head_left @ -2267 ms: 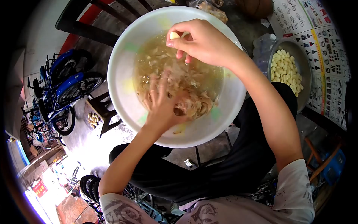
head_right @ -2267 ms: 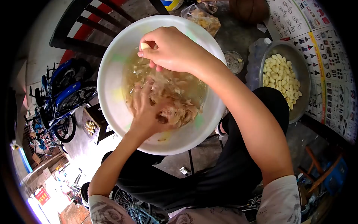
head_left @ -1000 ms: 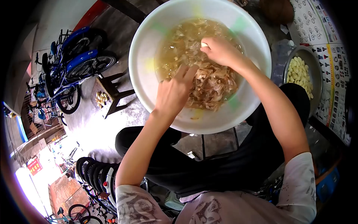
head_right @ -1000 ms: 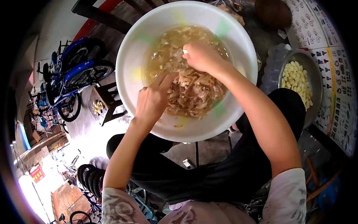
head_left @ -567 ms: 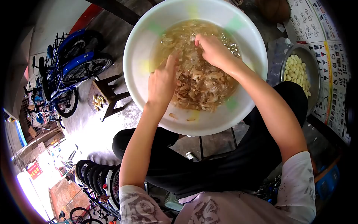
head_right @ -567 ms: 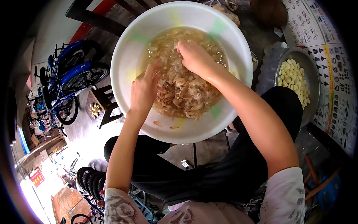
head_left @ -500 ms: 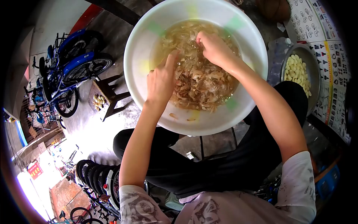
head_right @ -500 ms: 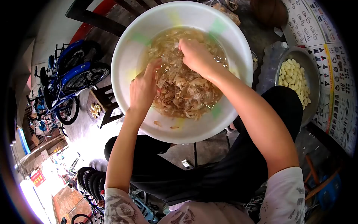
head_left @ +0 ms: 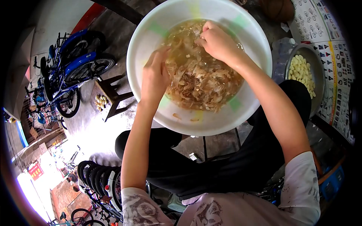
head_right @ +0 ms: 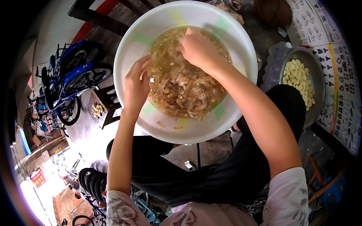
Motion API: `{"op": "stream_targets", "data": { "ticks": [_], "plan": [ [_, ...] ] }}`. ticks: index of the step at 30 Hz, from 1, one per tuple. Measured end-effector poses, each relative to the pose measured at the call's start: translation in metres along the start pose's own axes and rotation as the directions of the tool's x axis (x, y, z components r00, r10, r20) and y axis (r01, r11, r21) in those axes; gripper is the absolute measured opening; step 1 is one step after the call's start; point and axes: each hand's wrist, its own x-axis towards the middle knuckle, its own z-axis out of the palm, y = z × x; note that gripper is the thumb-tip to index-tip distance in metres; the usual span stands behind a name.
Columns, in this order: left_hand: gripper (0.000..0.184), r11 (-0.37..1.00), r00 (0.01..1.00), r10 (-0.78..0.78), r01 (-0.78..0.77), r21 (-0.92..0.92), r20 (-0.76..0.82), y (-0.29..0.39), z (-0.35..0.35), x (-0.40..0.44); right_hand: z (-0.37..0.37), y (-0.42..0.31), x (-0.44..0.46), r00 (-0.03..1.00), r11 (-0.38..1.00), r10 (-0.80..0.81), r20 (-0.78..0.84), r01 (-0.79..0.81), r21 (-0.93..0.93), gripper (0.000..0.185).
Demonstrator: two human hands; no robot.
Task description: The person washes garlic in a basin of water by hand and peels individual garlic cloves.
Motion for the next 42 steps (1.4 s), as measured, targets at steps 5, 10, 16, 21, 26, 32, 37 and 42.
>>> {"op": "stream_targets", "data": {
  "ticks": [5,10,16,21,26,32,37,42],
  "plan": [
    [0.042,0.864,0.908,0.415,-0.375,0.335,-0.053,0.008,0.0,-0.002,-0.038,-0.025,0.026,0.8,0.911,0.287,0.526,-0.398,0.107,0.034],
    [0.038,0.993,0.993,0.008,0.006,0.121,-0.115,0.012,0.0,-0.012,-0.029,-0.023,0.021,0.778,0.798,0.272,0.566,-0.511,0.319,0.032],
    [0.03,0.989,0.976,-0.118,0.131,0.066,-0.181,0.006,0.0,-0.014,-0.033,-0.035,0.016,0.892,0.949,0.221,0.394,-0.289,0.123,0.022],
    [0.027,0.985,0.997,-0.054,0.045,-0.166,-0.051,-0.002,0.02,0.003,-0.01,-0.022,-0.006,0.88,0.995,0.071,0.47,-0.032,-0.091,0.011],
    [0.032,0.986,0.996,0.09,-0.088,0.138,-0.005,0.01,0.025,0.003,-0.025,-0.027,0.003,0.874,0.996,0.039,0.485,0.004,-0.089,0.009],
    [0.039,0.953,0.977,0.18,-0.144,0.267,-0.114,0.015,0.003,0.003,-0.03,-0.012,0.019,0.934,0.923,0.29,0.209,-0.331,0.198,0.018],
    [0.055,0.967,0.983,0.103,-0.063,0.246,-0.154,0.015,-0.002,0.004,-0.035,-0.019,0.022,0.923,0.966,0.187,0.337,-0.234,0.105,0.034],
    [0.066,0.87,0.886,0.412,-0.313,0.381,-0.214,0.002,-0.002,0.011,-0.048,-0.01,0.038,0.753,0.498,0.164,0.637,-0.621,0.606,0.035]
  ]
}}
